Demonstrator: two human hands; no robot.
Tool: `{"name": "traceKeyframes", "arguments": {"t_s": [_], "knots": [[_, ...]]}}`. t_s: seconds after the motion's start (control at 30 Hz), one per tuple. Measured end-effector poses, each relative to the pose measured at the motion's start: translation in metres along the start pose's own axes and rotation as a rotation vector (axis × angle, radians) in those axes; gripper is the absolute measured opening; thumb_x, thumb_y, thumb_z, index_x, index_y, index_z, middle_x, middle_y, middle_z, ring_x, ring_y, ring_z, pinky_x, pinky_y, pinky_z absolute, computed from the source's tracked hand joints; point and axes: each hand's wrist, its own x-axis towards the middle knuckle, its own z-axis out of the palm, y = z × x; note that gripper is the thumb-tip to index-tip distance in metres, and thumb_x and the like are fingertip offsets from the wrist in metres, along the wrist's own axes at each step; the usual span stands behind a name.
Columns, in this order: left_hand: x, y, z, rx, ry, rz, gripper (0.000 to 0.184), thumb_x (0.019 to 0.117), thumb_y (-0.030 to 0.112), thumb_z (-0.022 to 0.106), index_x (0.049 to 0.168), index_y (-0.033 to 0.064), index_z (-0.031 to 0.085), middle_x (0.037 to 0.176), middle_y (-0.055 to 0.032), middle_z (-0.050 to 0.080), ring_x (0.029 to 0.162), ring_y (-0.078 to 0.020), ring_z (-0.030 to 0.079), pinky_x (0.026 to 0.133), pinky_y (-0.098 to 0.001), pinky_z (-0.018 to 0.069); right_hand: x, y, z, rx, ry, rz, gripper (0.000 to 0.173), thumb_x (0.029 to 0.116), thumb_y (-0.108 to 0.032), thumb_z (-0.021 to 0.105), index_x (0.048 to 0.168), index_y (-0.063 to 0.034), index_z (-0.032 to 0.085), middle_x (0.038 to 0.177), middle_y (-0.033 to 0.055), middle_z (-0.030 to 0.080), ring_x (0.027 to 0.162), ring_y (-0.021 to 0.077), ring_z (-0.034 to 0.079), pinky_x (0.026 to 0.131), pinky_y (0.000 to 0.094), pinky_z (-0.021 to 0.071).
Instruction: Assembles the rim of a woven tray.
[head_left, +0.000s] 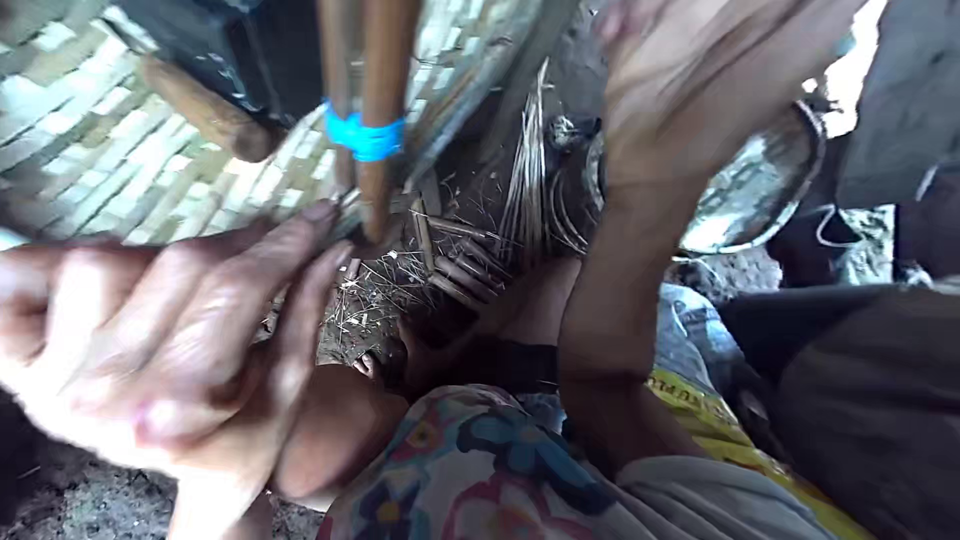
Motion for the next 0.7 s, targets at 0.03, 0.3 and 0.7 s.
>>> {"name": "traceKeyframes", "arguments": {"t_s": [0.03,0.3,0.7], "knots": [[-0.003,-0.002,0.0,-0.034,-0.012,-0.016,0.027,0.0921,0.023,0.078,0.114,0.0079,0.078,0.097,-0.0129,0.075,0.086,-0.0221,0.068,0.086,-0.0421,0.0487,-0.004,0.018,-0.035,-0.129,0.067,0.102,0.052,0.1114,-0.029,0.008,0.087,-0.011,0.051,0.061,-0.0033,0.056,0.058,0.0095,0.061,0.062,0.03,0.0571],[-0.005,0.013,0.004,-0.287,0.007,-0.319,0.017,0.0889,0.003,0.074,0.102,-0.0076,0.071,0.102,-0.0057,0.075,0.103,-0.0086,0.071,0.094,-0.0264,0.0575,-0.128,0.148,-0.232,-1.195,-0.144,0.973,0.032,0.1038,-0.011,0.055,0.131,0.0052,0.064,0.131,0.0287,0.064,0.121,0.0419,0.062,0.106,0.0575,0.0452],[0.006,-0.008,-0.024,0.142,0.043,0.037,0.042,0.0946,0.043,0.072,0.124,0.0143,0.069,0.127,-0.0016,0.069,0.131,-0.0182,0.054,0.121,-0.0485,0.0226,-0.251,0.238,-0.133,-1.501,-0.696,1.426,0.045,0.1024,-0.012,0.053,0.141,0.0108,0.05,0.148,0.0323,0.047,0.139,0.046,0.046,0.11,0.0583,0.0422]]}}
